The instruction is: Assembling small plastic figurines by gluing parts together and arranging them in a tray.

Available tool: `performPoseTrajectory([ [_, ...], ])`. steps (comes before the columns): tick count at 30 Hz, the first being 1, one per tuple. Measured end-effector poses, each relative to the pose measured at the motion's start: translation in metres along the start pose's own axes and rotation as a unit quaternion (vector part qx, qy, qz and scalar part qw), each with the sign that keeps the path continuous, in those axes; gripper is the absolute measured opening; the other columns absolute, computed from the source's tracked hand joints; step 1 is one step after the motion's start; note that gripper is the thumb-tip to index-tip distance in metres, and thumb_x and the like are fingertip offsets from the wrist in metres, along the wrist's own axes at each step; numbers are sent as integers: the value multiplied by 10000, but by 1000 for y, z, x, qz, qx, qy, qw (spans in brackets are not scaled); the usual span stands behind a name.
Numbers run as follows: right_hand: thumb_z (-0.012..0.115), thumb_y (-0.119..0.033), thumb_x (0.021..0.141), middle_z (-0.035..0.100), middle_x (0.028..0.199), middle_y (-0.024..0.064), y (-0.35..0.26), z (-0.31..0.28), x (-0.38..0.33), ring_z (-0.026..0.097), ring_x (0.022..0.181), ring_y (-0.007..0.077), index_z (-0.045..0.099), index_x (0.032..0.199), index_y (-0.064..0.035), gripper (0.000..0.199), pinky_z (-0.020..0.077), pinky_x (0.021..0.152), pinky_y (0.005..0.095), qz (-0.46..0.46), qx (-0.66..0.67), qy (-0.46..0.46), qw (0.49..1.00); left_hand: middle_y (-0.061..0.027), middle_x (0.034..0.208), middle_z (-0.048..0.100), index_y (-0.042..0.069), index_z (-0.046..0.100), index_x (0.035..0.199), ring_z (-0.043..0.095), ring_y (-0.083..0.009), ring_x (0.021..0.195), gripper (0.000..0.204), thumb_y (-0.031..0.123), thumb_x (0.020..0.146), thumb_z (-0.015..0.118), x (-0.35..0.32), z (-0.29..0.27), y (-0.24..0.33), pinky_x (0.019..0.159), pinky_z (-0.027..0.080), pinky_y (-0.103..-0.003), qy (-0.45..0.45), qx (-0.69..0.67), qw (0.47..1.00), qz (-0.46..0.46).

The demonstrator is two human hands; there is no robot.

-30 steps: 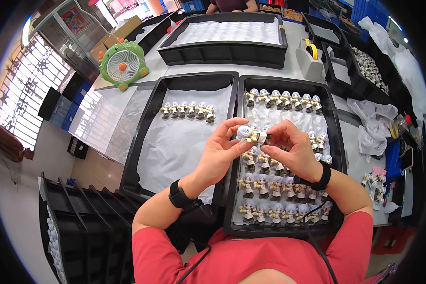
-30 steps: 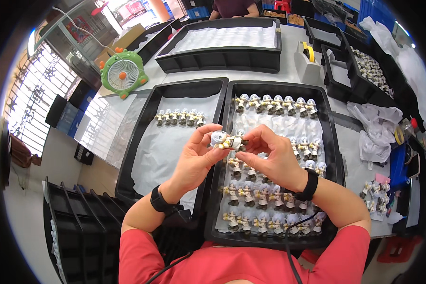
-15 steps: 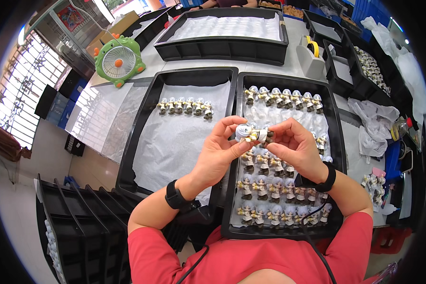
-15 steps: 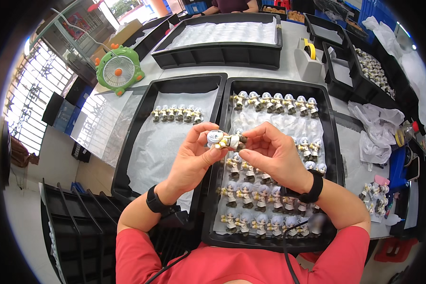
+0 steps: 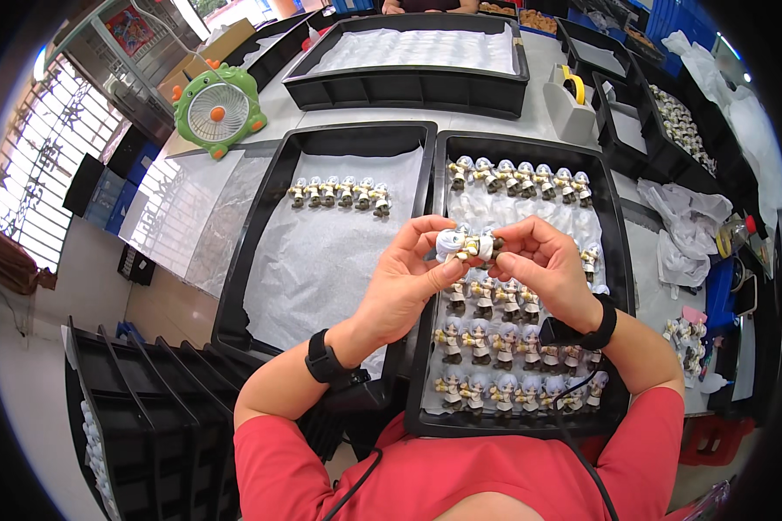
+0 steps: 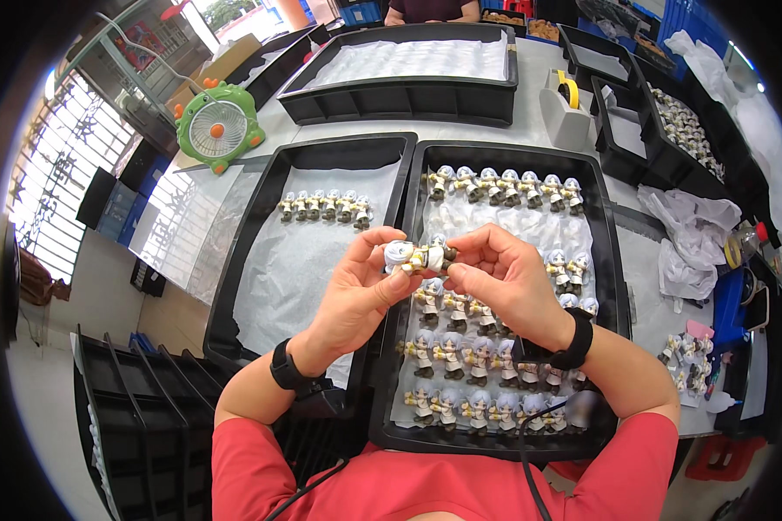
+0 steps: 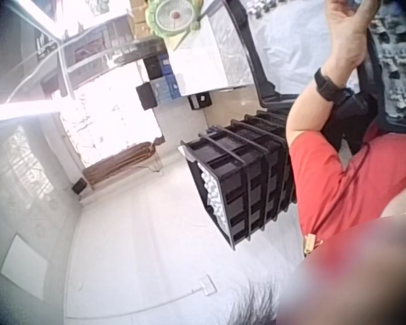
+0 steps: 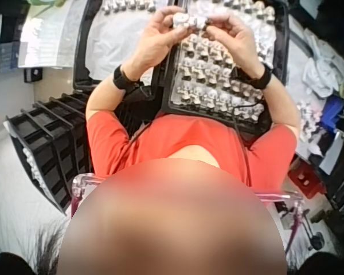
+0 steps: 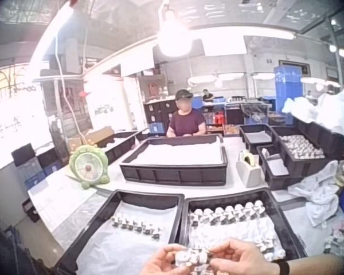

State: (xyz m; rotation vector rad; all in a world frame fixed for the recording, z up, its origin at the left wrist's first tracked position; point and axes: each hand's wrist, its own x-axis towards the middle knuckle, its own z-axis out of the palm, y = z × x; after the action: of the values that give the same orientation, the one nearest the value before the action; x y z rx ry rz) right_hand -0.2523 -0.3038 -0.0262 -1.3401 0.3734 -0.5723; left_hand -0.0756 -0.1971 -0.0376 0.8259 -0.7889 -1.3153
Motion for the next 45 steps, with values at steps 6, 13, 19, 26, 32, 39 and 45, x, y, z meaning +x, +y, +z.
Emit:
performPoseTrajectory([
  [6, 581, -17, 826, 593, 948, 86, 2, 2, 2, 598, 836, 107, 494, 1009, 11, 205, 498, 742, 233, -13, -11, 3, 1000, -80, 1103, 534, 101, 389, 1211, 546, -187, 1031, 451, 44, 823, 612, -1, -2, -2, 874, 466, -284, 6, -9, 1000, -2],
  [13, 627, 23, 779, 592, 911, 44, 4, 3, -1, 582, 796, 71, 488, 933, -40, 217, 481, 709, 202, -70, -79, 27, 994, -75, 1154, 519, 79, 404, 1261, 516, -171, 1073, 460, 63, 841, 590, -2, 0, 2, 903, 455, -295, -14, -30, 999, -8],
  [19, 601, -11, 812, 600, 862, 34, 5, 2, -1, 574, 772, 59, 524, 906, -24, 123, 475, 683, 195, -35, -80, 26, 996, -52, 1110, 541, 42, 431, 1229, 535, -128, 1011, 387, 137, 877, 560, -1, -2, 0, 873, 462, -290, 21, -58, 998, -30],
  [26, 586, -17, 823, 602, 856, 37, 6, 2, -2, 575, 760, 59, 540, 899, -2, 90, 477, 683, 199, -35, -55, 14, 998, -44, 1105, 549, 42, 433, 1222, 535, -122, 1015, 375, 161, 887, 549, -2, -3, 0, 860, 466, -286, 14, -56, 998, -40],
  [32, 588, -19, 824, 605, 862, 58, 10, 2, 1, 587, 752, 75, 538, 896, -5, 88, 494, 686, 211, -9, -19, 17, 1000, -55, 1105, 552, 54, 443, 1210, 545, -151, 1021, 338, 199, 910, 502, 1, -8, -4, 865, 459, -287, 13, -74, 995, -68],
  [39, 581, -83, 848, 618, 910, 76, 13, -4, 4, 604, 797, 110, 525, 943, -29, 123, 506, 708, 242, 9, -26, 9, 1000, -50, 1104, 551, 60, 441, 1220, 553, -148, 1006, 355, 204, 905, 515, 0, -7, -4, 845, 461, -283, 17, -67, 996, -60],
  [45, 556, -127, 869, 596, 963, 71, 13, -1, 9, 605, 830, 125, 520, 1036, -16, 203, 508, 741, 246, 68, 35, 18, 997, -37, 1115, 548, 76, 421, 1269, 552, -133, 997, 409, 215, 899, 528, 1, -10, -7, 827, 459, -273, 33, -31, 998, -48],
])
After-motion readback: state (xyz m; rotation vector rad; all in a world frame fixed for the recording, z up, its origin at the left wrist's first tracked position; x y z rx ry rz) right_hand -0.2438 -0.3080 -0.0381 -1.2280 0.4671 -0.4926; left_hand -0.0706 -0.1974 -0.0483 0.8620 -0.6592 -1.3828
